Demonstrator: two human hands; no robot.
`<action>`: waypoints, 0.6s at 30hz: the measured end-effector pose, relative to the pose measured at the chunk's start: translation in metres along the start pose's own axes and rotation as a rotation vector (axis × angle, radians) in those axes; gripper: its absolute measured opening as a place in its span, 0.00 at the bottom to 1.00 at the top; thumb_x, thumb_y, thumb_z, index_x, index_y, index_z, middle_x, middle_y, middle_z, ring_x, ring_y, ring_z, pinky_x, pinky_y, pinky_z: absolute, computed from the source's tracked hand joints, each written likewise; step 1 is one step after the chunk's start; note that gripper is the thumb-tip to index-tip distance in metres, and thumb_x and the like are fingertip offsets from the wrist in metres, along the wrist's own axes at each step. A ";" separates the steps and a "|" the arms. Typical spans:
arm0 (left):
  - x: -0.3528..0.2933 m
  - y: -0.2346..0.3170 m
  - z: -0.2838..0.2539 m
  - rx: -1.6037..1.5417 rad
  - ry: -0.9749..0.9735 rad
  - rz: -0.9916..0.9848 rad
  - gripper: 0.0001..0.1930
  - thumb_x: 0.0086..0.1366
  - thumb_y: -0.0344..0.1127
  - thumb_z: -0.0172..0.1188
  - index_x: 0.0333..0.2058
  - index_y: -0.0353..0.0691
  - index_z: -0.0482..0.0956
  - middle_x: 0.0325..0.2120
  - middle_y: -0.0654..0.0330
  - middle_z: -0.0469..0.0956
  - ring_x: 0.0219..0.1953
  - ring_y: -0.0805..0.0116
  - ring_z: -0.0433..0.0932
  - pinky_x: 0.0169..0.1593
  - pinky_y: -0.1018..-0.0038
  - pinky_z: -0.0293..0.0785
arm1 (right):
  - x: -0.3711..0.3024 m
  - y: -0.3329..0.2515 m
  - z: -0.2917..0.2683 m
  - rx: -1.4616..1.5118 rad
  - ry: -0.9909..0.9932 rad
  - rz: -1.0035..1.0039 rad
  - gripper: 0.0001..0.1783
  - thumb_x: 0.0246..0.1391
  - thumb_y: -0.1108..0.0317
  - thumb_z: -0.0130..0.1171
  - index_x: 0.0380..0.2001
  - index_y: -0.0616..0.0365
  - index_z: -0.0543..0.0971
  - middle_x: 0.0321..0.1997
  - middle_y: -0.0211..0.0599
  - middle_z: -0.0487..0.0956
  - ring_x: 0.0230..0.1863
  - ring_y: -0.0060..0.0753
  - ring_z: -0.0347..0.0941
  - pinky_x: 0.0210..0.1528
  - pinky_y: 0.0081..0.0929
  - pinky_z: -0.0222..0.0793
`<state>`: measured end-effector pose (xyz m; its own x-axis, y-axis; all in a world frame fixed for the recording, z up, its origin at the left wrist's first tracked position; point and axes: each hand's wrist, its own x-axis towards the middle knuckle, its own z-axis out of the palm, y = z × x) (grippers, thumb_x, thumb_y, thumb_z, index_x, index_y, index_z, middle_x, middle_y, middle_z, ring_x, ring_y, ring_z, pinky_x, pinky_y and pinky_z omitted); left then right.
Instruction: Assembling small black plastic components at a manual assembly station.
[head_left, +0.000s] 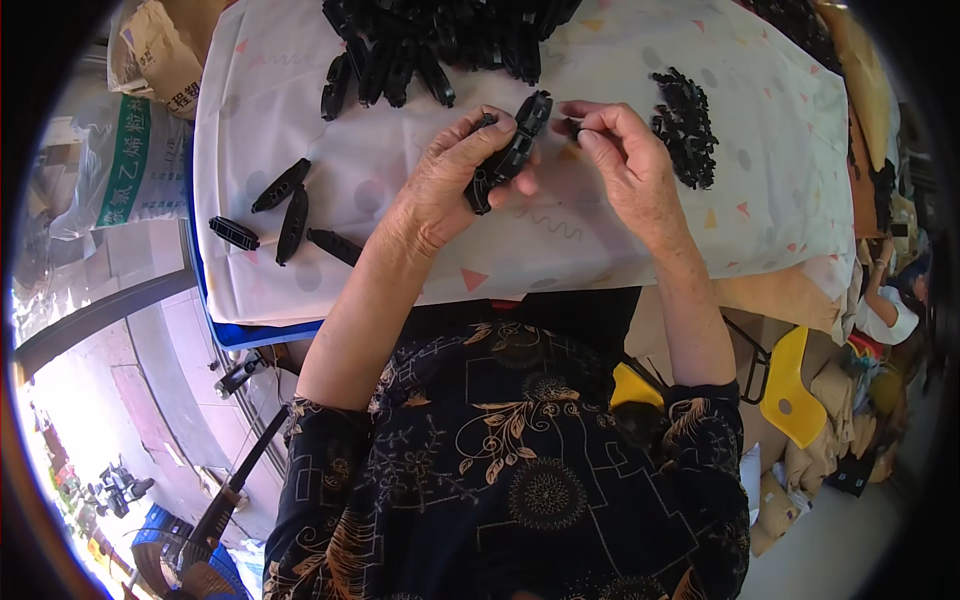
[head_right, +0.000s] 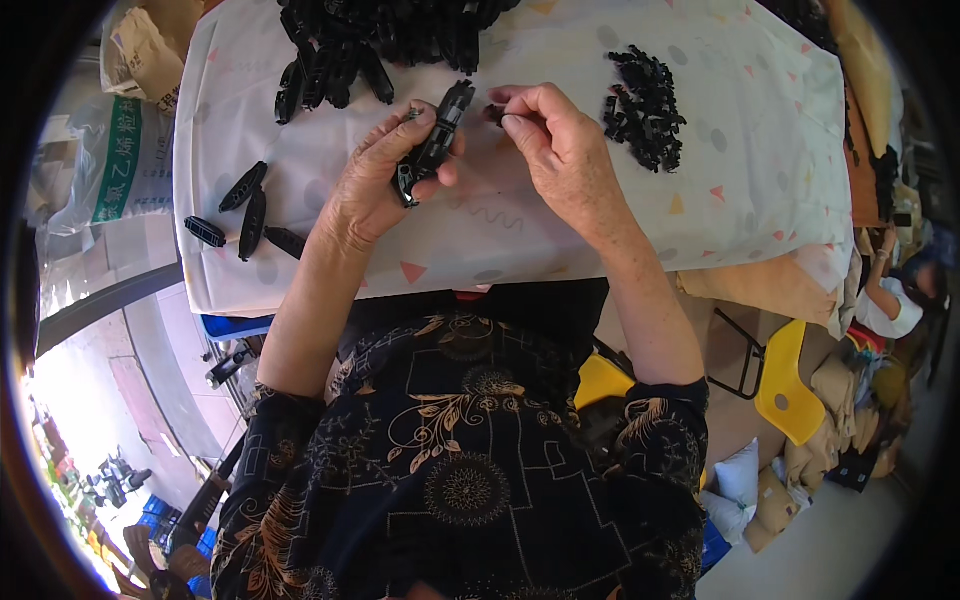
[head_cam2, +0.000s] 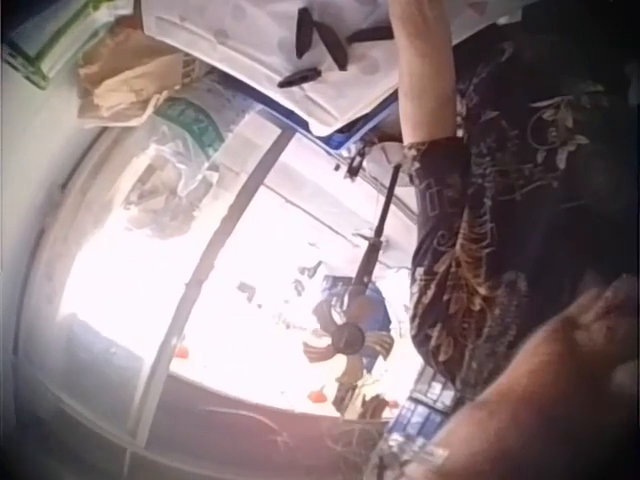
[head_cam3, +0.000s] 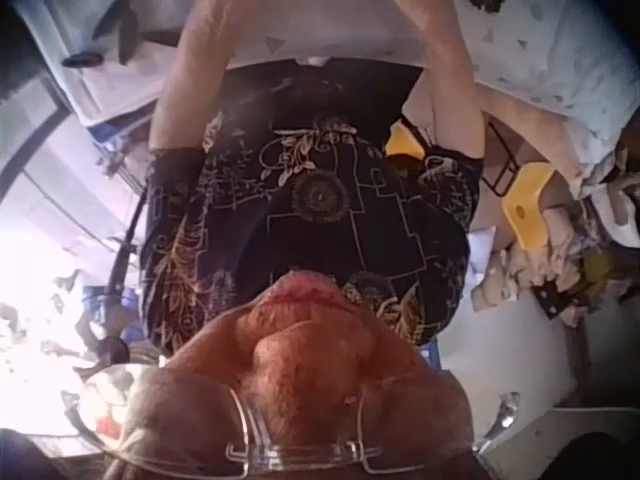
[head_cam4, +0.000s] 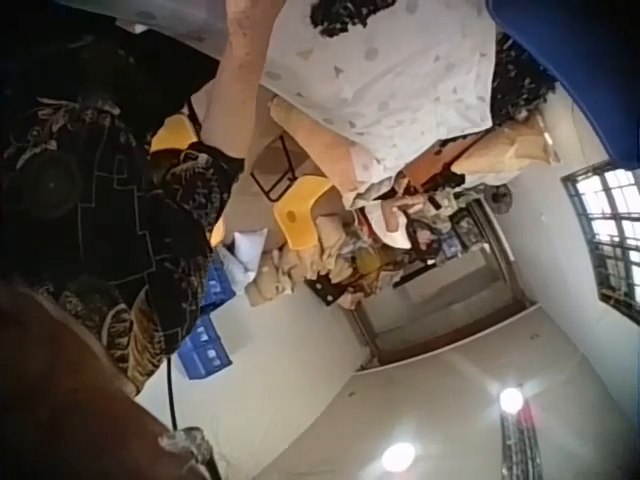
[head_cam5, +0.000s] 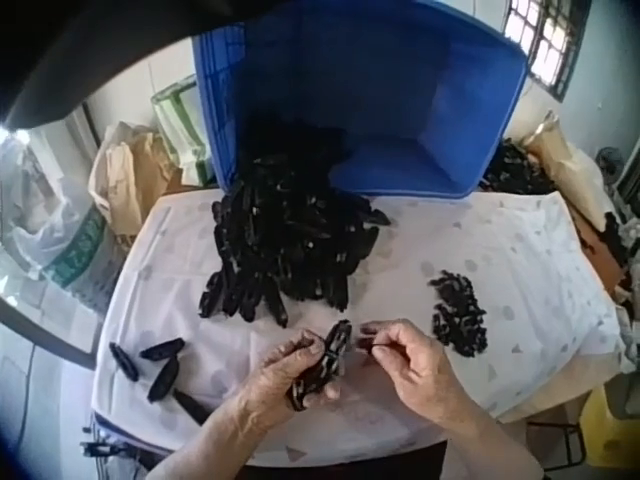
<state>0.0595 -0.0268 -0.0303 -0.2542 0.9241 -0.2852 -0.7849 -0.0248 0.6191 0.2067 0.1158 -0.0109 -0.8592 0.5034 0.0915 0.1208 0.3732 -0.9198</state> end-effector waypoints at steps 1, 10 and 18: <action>0.000 0.000 -0.001 -0.006 0.003 0.003 0.11 0.65 0.38 0.55 0.39 0.37 0.70 0.27 0.54 0.77 0.23 0.67 0.79 0.17 0.82 0.65 | 0.001 -0.004 -0.001 -0.003 -0.007 0.001 0.04 0.60 0.78 0.47 0.38 0.66 0.70 0.50 0.42 0.74 0.47 0.29 0.75 0.51 0.24 0.70; -0.002 -0.002 0.000 0.043 -0.054 -0.008 0.12 0.64 0.33 0.54 0.43 0.35 0.68 0.32 0.52 0.77 0.26 0.63 0.81 0.18 0.81 0.66 | 0.011 -0.049 -0.012 -0.653 -0.200 -0.593 0.08 0.44 0.79 0.61 0.29 0.59 0.74 0.47 0.36 0.72 0.45 0.39 0.71 0.46 0.31 0.68; -0.009 0.000 0.013 0.373 -0.063 0.019 0.13 0.64 0.34 0.56 0.43 0.33 0.70 0.32 0.56 0.76 0.27 0.69 0.80 0.21 0.82 0.67 | 0.017 -0.054 -0.017 -0.756 -0.362 -0.633 0.09 0.42 0.76 0.63 0.28 0.58 0.74 0.45 0.32 0.71 0.48 0.40 0.69 0.49 0.34 0.67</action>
<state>0.0693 -0.0300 -0.0178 -0.2226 0.9468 -0.2324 -0.5173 0.0873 0.8513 0.1944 0.1175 0.0472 -0.9561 -0.1701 0.2386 -0.2305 0.9393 -0.2542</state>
